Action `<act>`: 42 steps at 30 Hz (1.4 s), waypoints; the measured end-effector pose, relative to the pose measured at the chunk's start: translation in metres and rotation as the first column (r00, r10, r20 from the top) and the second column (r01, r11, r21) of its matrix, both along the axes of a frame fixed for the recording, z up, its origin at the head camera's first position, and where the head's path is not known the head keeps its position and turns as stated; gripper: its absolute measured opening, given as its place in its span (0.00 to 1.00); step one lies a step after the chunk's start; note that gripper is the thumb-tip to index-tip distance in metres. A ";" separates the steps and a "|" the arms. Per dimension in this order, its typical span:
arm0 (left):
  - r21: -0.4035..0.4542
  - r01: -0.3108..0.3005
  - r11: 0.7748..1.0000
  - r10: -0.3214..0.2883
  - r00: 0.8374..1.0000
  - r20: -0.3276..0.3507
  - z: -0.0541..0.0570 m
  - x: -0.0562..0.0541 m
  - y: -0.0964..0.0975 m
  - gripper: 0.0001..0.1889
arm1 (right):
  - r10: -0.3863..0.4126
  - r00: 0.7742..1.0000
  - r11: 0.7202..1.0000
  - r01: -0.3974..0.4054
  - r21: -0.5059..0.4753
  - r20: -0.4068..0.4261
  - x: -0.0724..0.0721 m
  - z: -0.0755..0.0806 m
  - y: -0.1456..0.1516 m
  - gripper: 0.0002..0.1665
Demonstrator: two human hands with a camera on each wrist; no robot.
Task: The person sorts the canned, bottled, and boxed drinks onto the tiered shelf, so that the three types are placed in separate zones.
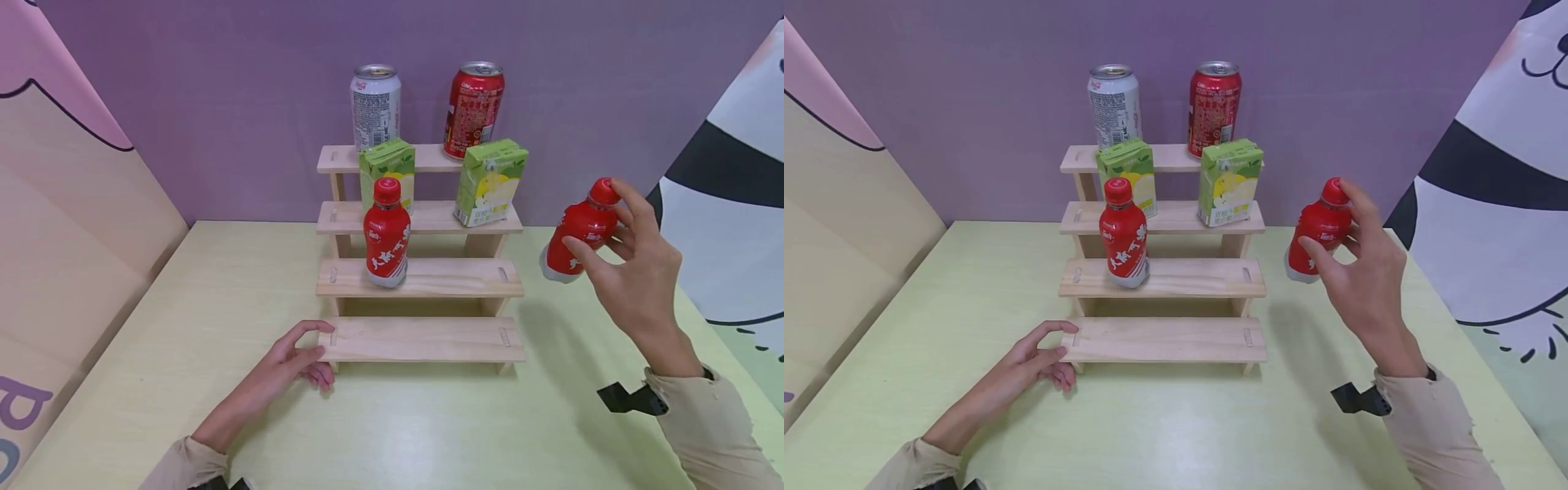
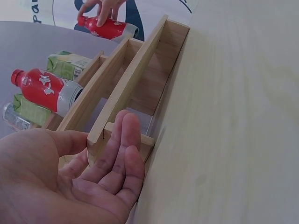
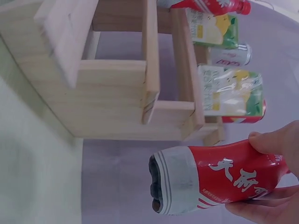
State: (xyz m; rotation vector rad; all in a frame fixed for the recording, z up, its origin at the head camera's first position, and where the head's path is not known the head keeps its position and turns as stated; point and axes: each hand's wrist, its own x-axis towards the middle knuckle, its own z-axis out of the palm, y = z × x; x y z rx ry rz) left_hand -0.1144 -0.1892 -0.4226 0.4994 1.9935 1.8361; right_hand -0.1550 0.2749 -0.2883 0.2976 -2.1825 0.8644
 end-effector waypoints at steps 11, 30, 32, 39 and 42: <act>-0.004 -0.007 1.000 0.007 1.000 0.020 0.000 0.000 0.000 0.20 | 0.064 0.996 0.998 -0.063 0.020 -0.066 0.014 0.016 -0.019 0.52; 0.005 0.001 1.000 -0.001 1.000 0.008 -0.001 -0.001 0.001 0.20 | 0.140 0.990 0.990 -0.140 -0.002 -0.027 0.007 0.016 -0.064 0.54; 0.007 0.005 1.000 -0.005 1.000 0.008 -0.001 -0.001 0.001 0.20 | 0.146 0.989 0.989 -0.146 -0.003 -0.020 0.005 0.012 -0.066 0.55; 0.011 0.006 1.000 -0.006 1.000 0.018 -0.001 0.000 0.001 0.20 | 0.185 0.983 0.983 -0.185 0.000 -0.016 0.000 0.003 -0.070 0.57; 0.009 -0.004 1.000 0.004 1.000 0.022 -0.001 0.001 0.000 0.20 | 0.192 0.981 0.981 -0.192 0.011 -0.005 -0.003 0.001 -0.071 0.57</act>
